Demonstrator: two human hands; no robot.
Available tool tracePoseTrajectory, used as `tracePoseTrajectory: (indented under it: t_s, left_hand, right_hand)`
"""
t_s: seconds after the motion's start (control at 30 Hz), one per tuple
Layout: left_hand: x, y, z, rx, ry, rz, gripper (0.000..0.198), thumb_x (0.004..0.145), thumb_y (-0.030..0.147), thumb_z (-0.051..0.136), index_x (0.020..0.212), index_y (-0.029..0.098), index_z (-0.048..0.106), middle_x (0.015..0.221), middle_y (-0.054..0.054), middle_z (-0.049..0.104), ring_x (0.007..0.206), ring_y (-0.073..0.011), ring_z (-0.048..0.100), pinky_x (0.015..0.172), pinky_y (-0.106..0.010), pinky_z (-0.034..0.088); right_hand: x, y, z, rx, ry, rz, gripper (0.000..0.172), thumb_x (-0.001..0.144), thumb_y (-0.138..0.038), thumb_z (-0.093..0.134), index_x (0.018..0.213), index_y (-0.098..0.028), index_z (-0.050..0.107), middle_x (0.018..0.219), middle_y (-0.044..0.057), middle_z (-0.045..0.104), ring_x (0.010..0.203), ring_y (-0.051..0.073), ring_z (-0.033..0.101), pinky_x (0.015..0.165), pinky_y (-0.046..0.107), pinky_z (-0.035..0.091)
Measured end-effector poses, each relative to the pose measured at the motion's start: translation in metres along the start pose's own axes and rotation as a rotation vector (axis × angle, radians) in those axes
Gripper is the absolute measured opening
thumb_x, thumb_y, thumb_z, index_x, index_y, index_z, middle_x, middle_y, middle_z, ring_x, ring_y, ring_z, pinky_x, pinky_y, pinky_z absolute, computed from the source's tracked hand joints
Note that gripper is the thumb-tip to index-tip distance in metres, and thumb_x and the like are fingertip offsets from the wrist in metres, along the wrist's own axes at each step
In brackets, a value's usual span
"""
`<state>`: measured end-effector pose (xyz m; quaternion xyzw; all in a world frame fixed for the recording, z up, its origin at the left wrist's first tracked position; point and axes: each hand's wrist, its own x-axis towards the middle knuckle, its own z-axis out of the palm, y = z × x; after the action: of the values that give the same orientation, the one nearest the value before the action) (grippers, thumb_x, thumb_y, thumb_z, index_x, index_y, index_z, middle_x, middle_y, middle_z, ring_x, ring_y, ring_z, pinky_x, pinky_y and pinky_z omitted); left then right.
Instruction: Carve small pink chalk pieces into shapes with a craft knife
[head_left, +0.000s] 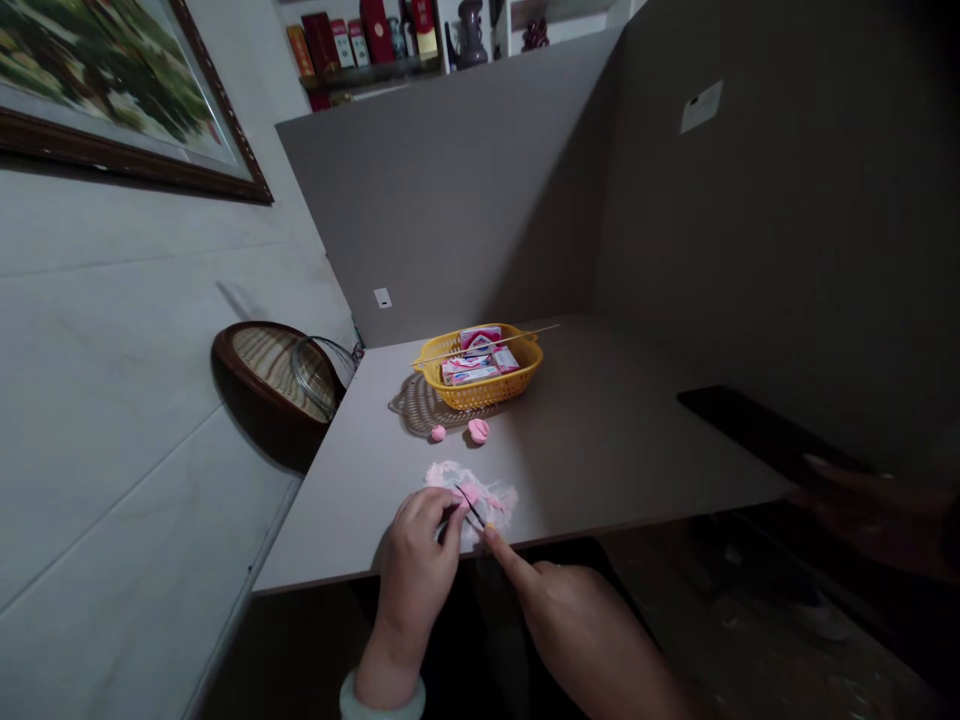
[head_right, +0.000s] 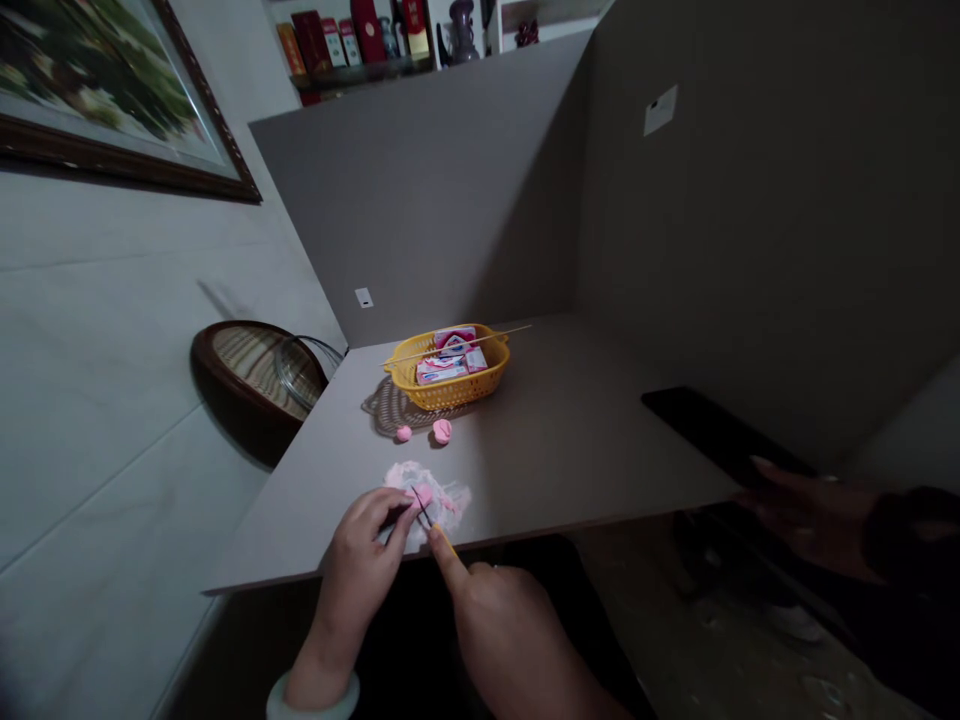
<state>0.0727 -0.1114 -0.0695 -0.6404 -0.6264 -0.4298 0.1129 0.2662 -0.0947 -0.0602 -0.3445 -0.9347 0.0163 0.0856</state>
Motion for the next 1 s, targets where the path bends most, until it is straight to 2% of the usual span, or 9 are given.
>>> tracePoseTrajectory:
  t_s: [0.27,0.47,0.53,0.67,0.73,0.87,0.93,1.0]
  left_hand:
    - [-0.001,0.0,0.001,-0.08,-0.02,-0.019,0.008,0.095,0.021,0.065,0.089,0.022,0.07,0.096,-0.005,0.074,0.093,-0.0207,0.071,0.085,-0.035,0.06]
    - [-0.001,-0.001,0.002,-0.074,0.001,-0.008,0.012,0.093,0.015,0.063,0.089,0.022,0.071,0.096,-0.005,0.074,0.091,-0.0205,0.072,0.085,-0.036,0.06]
    - [-0.001,0.0,0.002,-0.076,0.009,-0.025,0.012,0.093,0.015,0.063,0.089,0.022,0.072,0.095,-0.004,0.073,0.091,-0.0204,0.072,0.084,-0.035,0.06]
    - [-0.004,0.001,0.001,-0.128,-0.015,-0.039,0.012,0.093,0.014,0.064,0.086,0.022,0.071,0.094,-0.004,0.072,0.09,-0.0194,0.071,0.083,-0.033,0.06]
    - [-0.004,0.001,0.001,-0.153,-0.035,-0.045,0.012,0.093,0.015,0.065,0.086,0.022,0.071,0.094,-0.004,0.072,0.09,-0.0191,0.071,0.081,-0.033,0.06]
    - [-0.003,0.0,0.001,-0.145,-0.049,-0.062,0.012,0.093,0.014,0.064,0.086,0.022,0.072,0.095,-0.005,0.071,0.091,-0.0198,0.07,0.082,-0.034,0.059]
    - [-0.002,-0.001,0.003,-0.127,-0.029,-0.069,0.013,0.092,0.013,0.063,0.088,0.022,0.072,0.095,-0.005,0.072,0.091,-0.0202,0.07,0.083,-0.035,0.059]
    - [-0.002,-0.002,0.004,-0.117,-0.006,-0.074,0.013,0.092,0.012,0.063,0.089,0.022,0.072,0.095,-0.004,0.072,0.091,-0.0202,0.07,0.083,-0.035,0.059]
  right_hand:
    - [-0.021,0.001,0.007,-0.036,0.003,-0.049,0.085,0.069,0.004,0.048,0.153,-0.011,0.049,0.064,0.002,0.072,0.048,0.019,0.067,0.043,0.035,0.017]
    - [0.008,-0.006,-0.001,0.039,0.005,0.022,0.078,0.08,0.006,0.045,0.155,-0.014,0.045,0.077,0.005,0.077,0.058,0.017,0.07,0.045,0.03,0.024]
    - [0.01,-0.006,0.002,0.053,0.021,0.015,0.077,0.08,0.006,0.045,0.155,-0.014,0.046,0.078,0.006,0.077,0.059,0.017,0.07,0.045,0.029,0.026]
    - [-0.015,-0.001,0.013,0.037,0.115,-0.033,0.082,0.073,0.003,0.047,0.153,-0.014,0.048,0.066,0.001,0.072,0.049,0.016,0.065,0.044,0.03,0.024]
    - [-0.023,0.0,0.014,0.023,0.12,-0.061,0.084,0.069,0.001,0.05,0.152,-0.011,0.049,0.065,0.001,0.072,0.047,0.017,0.065,0.044,0.031,0.022]
    - [-0.004,-0.006,0.002,0.02,0.06,0.007,0.079,0.075,0.006,0.045,0.152,-0.009,0.049,0.069,0.004,0.075,0.051,0.018,0.067,0.043,0.032,0.022]
    - [0.008,-0.009,0.0,0.026,0.059,0.018,0.075,0.079,0.007,0.043,0.152,-0.009,0.05,0.073,0.005,0.076,0.054,0.017,0.068,0.043,0.032,0.023]
    - [0.008,-0.01,0.003,0.029,0.091,0.007,0.077,0.076,0.007,0.045,0.151,-0.011,0.052,0.071,0.004,0.075,0.052,0.017,0.068,0.043,0.032,0.023]
